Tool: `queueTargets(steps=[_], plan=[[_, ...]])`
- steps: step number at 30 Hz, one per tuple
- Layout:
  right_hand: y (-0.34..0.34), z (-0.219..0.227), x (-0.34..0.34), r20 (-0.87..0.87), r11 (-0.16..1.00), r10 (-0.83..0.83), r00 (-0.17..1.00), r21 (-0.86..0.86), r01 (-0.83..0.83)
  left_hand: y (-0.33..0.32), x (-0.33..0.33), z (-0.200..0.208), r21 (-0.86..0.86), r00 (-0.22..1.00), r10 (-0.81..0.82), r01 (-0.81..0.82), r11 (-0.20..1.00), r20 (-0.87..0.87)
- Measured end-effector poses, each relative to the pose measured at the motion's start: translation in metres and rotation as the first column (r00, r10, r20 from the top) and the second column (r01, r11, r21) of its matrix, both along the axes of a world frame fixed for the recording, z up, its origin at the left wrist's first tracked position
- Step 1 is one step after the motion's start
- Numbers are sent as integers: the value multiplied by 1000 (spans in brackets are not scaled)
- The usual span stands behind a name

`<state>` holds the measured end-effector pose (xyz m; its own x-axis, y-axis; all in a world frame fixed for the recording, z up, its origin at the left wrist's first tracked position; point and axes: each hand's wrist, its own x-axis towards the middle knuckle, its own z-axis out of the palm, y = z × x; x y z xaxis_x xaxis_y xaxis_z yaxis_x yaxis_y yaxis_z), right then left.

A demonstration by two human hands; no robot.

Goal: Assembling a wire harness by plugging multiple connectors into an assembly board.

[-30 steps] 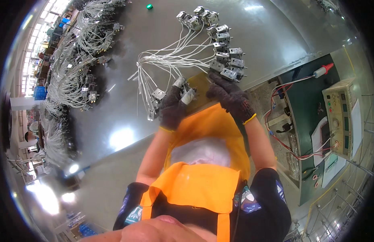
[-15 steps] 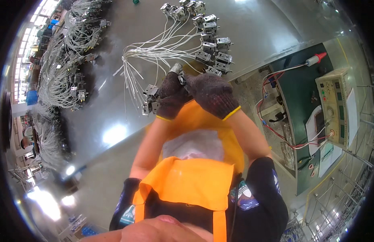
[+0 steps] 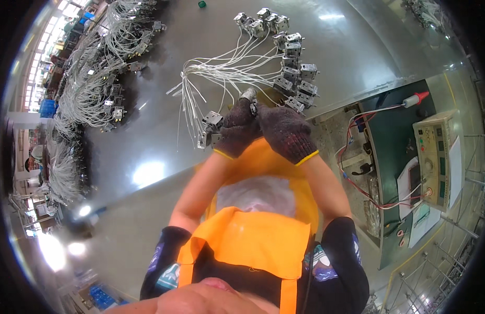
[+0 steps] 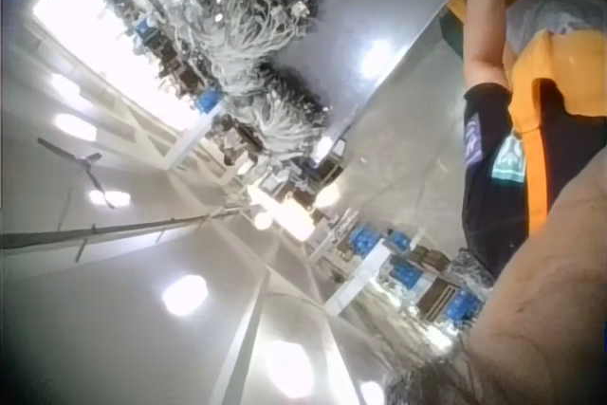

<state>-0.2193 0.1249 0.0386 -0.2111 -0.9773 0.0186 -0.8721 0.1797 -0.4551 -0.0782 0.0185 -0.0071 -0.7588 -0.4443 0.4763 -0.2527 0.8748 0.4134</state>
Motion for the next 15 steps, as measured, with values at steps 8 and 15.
queueTargets(steps=[8, 15], plan=[[11, -53, 36, 737, 958, 273, 619, -268, -103, -64, 53, 28, -27, 886, -113, 140, 990, 450], [-46, -13, 29, 668, 957, -222, 710, 10, 290, -140, 48, 16, 341, 781, -218, 7, 940, 585]])
